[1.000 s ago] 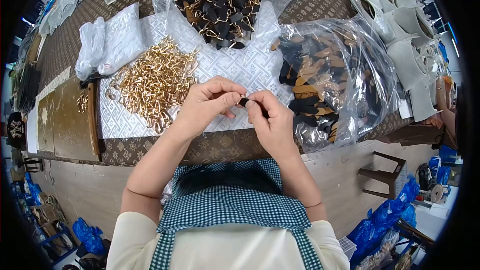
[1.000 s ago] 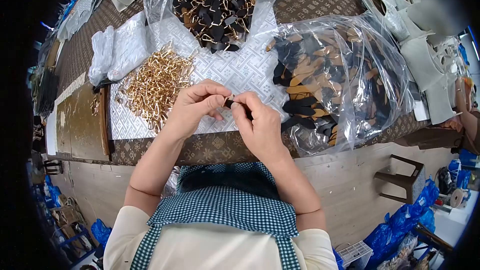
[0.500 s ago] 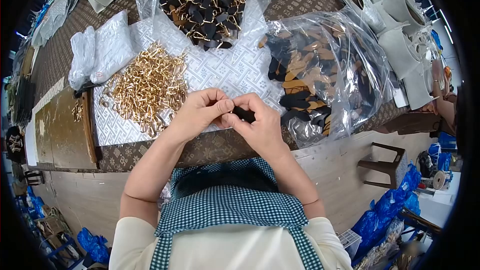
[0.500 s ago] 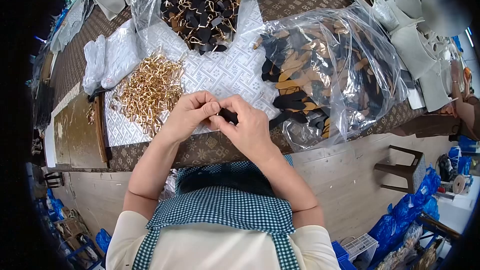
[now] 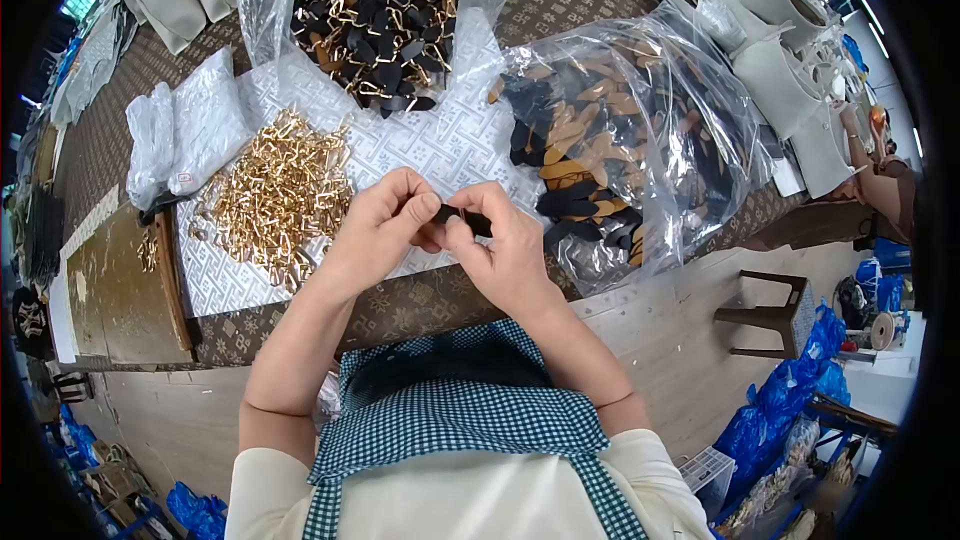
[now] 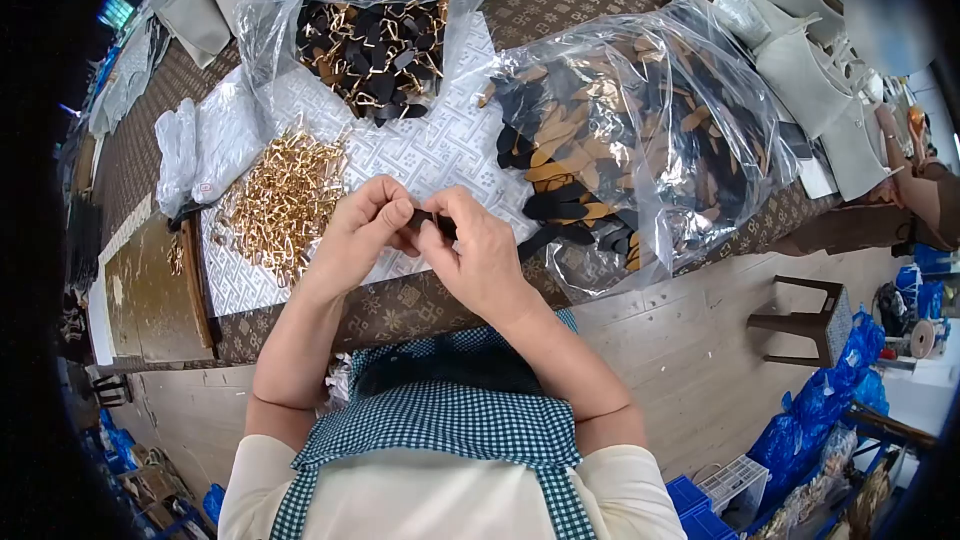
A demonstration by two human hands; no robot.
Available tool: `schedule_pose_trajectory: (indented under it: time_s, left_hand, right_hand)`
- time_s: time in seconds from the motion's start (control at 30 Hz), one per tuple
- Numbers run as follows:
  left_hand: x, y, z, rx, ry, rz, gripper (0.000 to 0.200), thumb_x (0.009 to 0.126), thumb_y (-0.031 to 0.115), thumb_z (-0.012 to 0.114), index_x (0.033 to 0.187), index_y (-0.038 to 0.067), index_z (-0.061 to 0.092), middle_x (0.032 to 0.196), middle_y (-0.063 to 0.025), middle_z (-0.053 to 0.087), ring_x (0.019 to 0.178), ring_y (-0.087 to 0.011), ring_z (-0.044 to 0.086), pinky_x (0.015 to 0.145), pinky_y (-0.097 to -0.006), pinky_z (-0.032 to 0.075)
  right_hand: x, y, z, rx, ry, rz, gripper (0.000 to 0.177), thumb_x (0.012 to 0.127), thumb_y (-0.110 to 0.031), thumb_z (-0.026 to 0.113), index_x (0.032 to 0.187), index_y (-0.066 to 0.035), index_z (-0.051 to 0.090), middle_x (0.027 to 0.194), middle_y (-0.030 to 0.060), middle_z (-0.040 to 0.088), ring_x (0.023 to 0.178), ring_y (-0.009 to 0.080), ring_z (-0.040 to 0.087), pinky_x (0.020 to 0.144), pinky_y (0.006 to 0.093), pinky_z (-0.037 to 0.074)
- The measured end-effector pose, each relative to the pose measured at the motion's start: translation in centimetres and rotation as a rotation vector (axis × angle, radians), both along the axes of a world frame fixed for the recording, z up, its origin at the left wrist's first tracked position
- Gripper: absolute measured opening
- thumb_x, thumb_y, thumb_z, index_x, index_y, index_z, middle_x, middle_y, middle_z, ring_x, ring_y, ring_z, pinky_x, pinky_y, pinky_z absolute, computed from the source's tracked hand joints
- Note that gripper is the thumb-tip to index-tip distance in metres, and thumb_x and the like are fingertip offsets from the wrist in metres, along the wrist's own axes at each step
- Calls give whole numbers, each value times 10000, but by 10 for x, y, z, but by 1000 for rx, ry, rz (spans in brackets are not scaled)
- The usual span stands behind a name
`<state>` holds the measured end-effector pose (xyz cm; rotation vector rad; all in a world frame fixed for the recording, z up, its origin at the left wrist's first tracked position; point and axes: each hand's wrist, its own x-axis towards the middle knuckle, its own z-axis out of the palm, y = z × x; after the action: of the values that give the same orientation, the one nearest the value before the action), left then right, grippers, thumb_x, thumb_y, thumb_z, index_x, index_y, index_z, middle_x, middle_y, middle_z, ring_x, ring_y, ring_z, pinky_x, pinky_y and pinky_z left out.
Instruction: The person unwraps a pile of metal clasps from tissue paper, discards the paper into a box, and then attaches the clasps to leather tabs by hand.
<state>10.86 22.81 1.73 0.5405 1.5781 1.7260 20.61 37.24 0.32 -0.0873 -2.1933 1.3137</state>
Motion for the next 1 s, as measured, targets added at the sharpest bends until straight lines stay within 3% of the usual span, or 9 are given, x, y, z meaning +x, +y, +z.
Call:
schedule_pose_trajectory:
  time_s: [0.2,0.23,0.3,0.4,0.5,0.63,0.77,0.87,1.0]
  left_hand:
    - [-28,12,0,40,-26,116,196,992,234,590,970,42,557,834,-38,639,715,-123,645,653,-255,541]
    - [-31,17,5,19,1,198,198,987,239,599,977,44,565,865,-53,659,742,-144,669,648,-264,541]
    - [-53,22,6,83,27,361,186,990,225,591,1009,41,575,937,-79,676,821,-173,690,706,-288,550]
    - [-95,19,3,246,219,513,314,1002,214,569,1235,7,527,1221,-129,613,1178,-237,600,938,-316,501]
    - [-91,19,9,-75,613,595,482,1003,245,560,1388,-19,436,1331,-150,531,1251,-227,513,1036,-338,418]
    - [-49,31,3,-162,879,254,490,907,81,612,1376,49,476,1343,-105,507,1240,-221,499,1022,-361,423]
    - [-16,72,-5,-262,1215,-201,768,808,324,752,1472,182,392,1512,-166,307,1359,-420,346,1122,-498,327]
    - [-11,107,-17,-350,1332,-293,815,794,373,752,1494,236,357,1577,-150,216,1335,-488,338,1120,-522,316]
    - [-37,151,-25,-278,1232,-284,803,811,332,730,1501,178,349,1562,-128,274,1308,-418,394,1097,-476,350]
  right_hand:
    - [-15,8,8,-23,10,-108,458,809,-227,776,1149,-35,536,885,141,664,689,264,672,624,342,536]
    - [-11,10,17,-28,-83,-80,636,790,-242,780,1305,-25,476,1011,175,657,800,302,656,717,369,537]
    - [-12,17,24,205,113,-132,803,772,-243,777,1423,-3,372,1123,195,626,923,354,615,826,407,510]
    - [20,31,59,217,217,-17,671,771,-194,764,1347,21,497,1186,183,618,1006,362,590,913,408,476]
    - [70,68,76,416,336,-283,500,789,-203,748,1232,-25,598,1184,117,652,1086,284,576,1018,441,402]
    - [98,149,35,595,-13,-830,579,894,-347,657,1372,-52,517,1434,160,472,1331,312,392,1099,429,273]
    - [95,197,-13,405,-370,-800,680,876,-458,640,1477,-222,426,1603,160,185,1426,410,184,1167,500,169]
    - [75,201,-19,505,-477,-802,698,854,-444,643,1483,-255,408,1610,168,158,1421,455,173,1167,522,161]
    - [37,222,-32,598,-525,-882,735,834,-478,648,1487,-259,391,1610,172,146,1412,484,196,1137,602,172]
